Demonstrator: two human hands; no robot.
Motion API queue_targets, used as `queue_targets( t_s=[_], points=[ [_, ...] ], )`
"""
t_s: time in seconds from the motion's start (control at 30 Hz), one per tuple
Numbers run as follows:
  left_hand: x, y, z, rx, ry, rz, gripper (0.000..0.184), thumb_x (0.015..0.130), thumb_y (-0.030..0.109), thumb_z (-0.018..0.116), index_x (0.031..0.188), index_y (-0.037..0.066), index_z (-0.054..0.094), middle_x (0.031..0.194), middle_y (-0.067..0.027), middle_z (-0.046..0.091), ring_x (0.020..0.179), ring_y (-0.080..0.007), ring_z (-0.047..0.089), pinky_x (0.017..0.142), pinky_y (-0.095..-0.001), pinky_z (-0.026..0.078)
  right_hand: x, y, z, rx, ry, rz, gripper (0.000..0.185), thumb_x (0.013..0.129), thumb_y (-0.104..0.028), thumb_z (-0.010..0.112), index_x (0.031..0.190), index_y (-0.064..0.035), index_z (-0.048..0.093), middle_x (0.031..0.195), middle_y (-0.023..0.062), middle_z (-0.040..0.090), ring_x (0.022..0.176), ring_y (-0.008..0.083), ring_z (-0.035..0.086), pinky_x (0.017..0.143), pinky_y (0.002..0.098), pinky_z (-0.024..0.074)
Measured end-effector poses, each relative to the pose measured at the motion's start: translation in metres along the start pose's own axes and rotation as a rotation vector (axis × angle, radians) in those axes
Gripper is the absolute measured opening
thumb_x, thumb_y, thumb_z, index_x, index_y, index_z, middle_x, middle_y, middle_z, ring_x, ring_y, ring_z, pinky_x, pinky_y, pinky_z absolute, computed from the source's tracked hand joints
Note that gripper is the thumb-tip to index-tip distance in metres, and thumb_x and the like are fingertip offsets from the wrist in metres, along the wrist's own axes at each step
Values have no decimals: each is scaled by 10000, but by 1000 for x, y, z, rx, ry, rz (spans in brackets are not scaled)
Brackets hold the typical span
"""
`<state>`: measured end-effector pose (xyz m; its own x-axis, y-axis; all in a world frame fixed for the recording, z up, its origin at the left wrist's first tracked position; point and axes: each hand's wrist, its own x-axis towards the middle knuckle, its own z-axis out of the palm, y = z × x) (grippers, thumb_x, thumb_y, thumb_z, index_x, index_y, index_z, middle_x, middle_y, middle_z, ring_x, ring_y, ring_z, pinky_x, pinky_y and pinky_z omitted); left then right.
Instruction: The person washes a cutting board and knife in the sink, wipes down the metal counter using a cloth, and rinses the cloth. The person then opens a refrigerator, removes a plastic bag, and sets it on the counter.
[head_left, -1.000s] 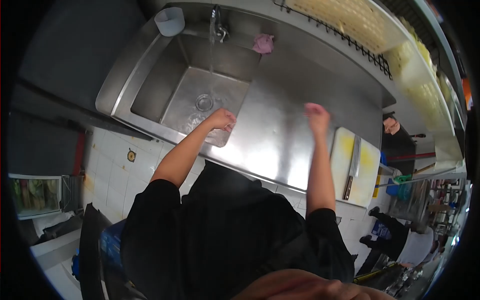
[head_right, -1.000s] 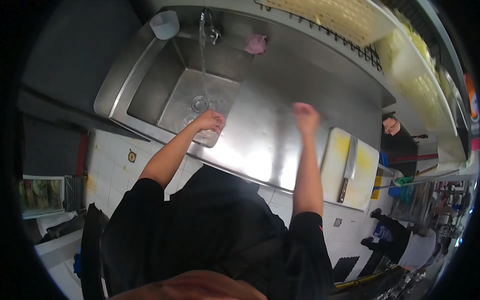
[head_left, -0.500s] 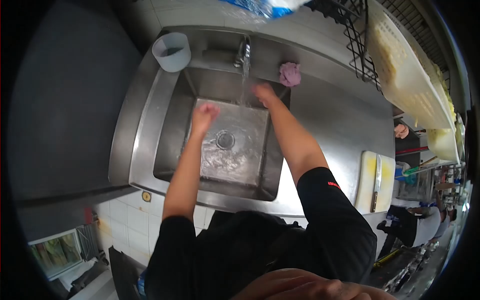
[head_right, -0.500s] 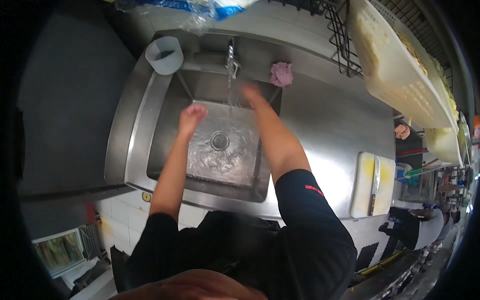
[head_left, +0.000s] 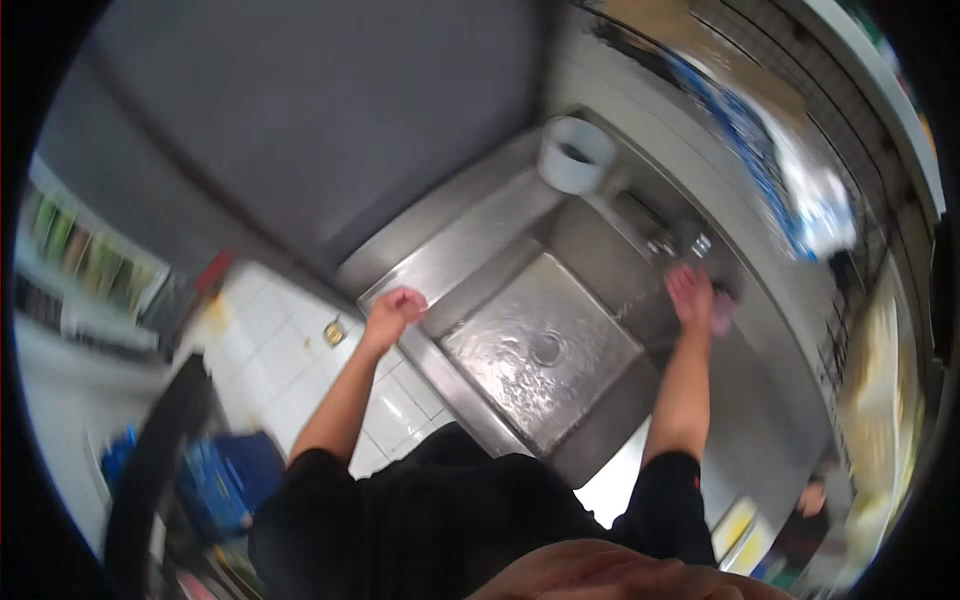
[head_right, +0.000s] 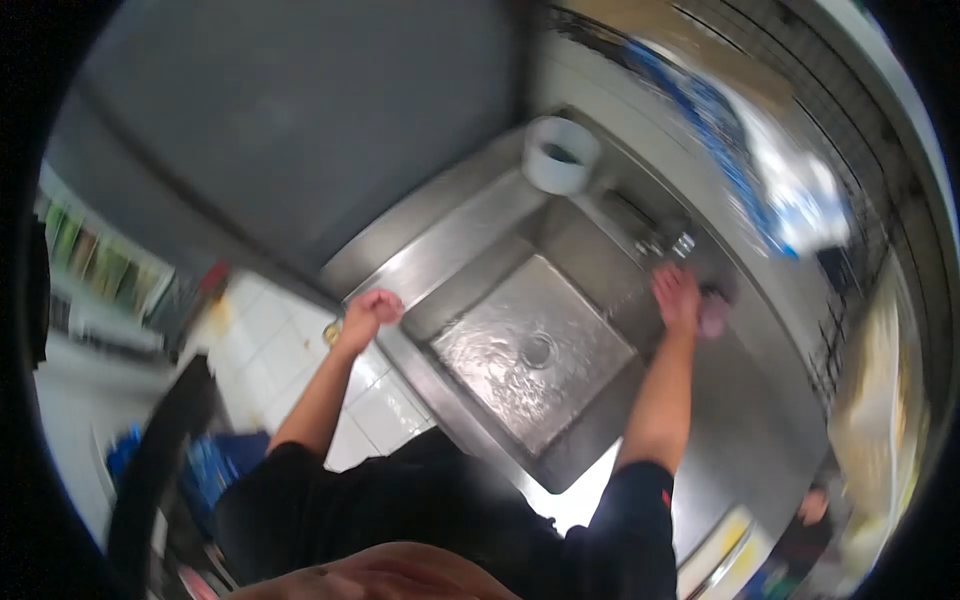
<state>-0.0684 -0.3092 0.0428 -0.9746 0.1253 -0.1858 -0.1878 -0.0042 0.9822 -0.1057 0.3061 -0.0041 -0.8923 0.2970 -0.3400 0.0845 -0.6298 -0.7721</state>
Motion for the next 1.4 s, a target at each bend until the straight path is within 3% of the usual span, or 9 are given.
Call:
queue_targets(
  t_s=[0.17,0.27,0.33,0.53,0.77,0.87,1.03,1.2,1.4],
  points=[
    [-66,84,-126,60,629,407,176,920,154,567,783,45,580,742,-22,632,664,-88,554,635,-239,449,-70,65,-27,-589,352,279,558,885,-374,587,1371,-152,427,1388,132,436,1226,327,448,941,475,446],
    [-91,144,-169,298,888,625,528,838,249,695,1249,-21,505,1135,-172,618,1032,-227,600,870,-312,472,-152,121,-3,-514,131,323,589,898,-340,582,1424,-184,368,1443,165,364,1248,439,403,905,554,435],
    [-87,176,-175,239,671,463,867,779,243,751,1444,-13,255,1340,-235,477,1204,-287,510,1000,-350,397,-191,166,11,-650,-20,418,603,913,-338,565,1444,-172,333,1464,163,342,1288,430,370,926,541,420],
    [-77,156,-206,-84,363,433,975,738,145,766,1495,84,155,1440,-281,344,1286,-299,435,1040,-393,357,-290,272,115,-673,-123,38,414,921,-173,550,1320,-84,487,1140,95,622,899,231,624,834,377,493],
    [-74,135,-253,-90,-61,448,772,799,22,669,1465,116,289,1480,-121,335,1257,-255,456,990,-371,442,-342,365,406,-1153,-751,88,296,865,-148,596,1130,-17,614,872,100,656,769,178,623,715,337,512],
    [-118,123,-283,128,-353,467,723,824,80,641,1460,188,313,1502,-72,315,1219,-251,504,997,-392,433,-318,449,513,-1418,-1075,-219,298,853,-190,611,1083,-2,639,880,150,668,816,234,646,736,343,506],
    [-174,32,-434,93,-37,226,532,865,60,585,1375,109,441,1149,-102,614,975,-197,602,879,-339,478,-310,520,636,-1521,-1178,-293,563,832,-285,648,1302,-19,486,1262,250,535,1197,358,508,1009,392,400],
    [-193,12,-560,6,325,-56,369,869,25,581,1235,31,531,1095,-104,628,922,-150,592,818,-285,486,-265,557,712,-1571,-1080,-156,682,815,-303,667,1370,-15,394,1364,250,438,1274,369,421,1058,401,350],
    [-112,19,-628,179,294,-36,319,873,125,630,1175,39,580,1043,-49,652,874,-124,590,802,-275,478,-156,563,892,-1011,-1006,-499,777,820,-210,701,1440,-19,274,1452,206,353,1363,300,323,1101,382,291]
  ],
)
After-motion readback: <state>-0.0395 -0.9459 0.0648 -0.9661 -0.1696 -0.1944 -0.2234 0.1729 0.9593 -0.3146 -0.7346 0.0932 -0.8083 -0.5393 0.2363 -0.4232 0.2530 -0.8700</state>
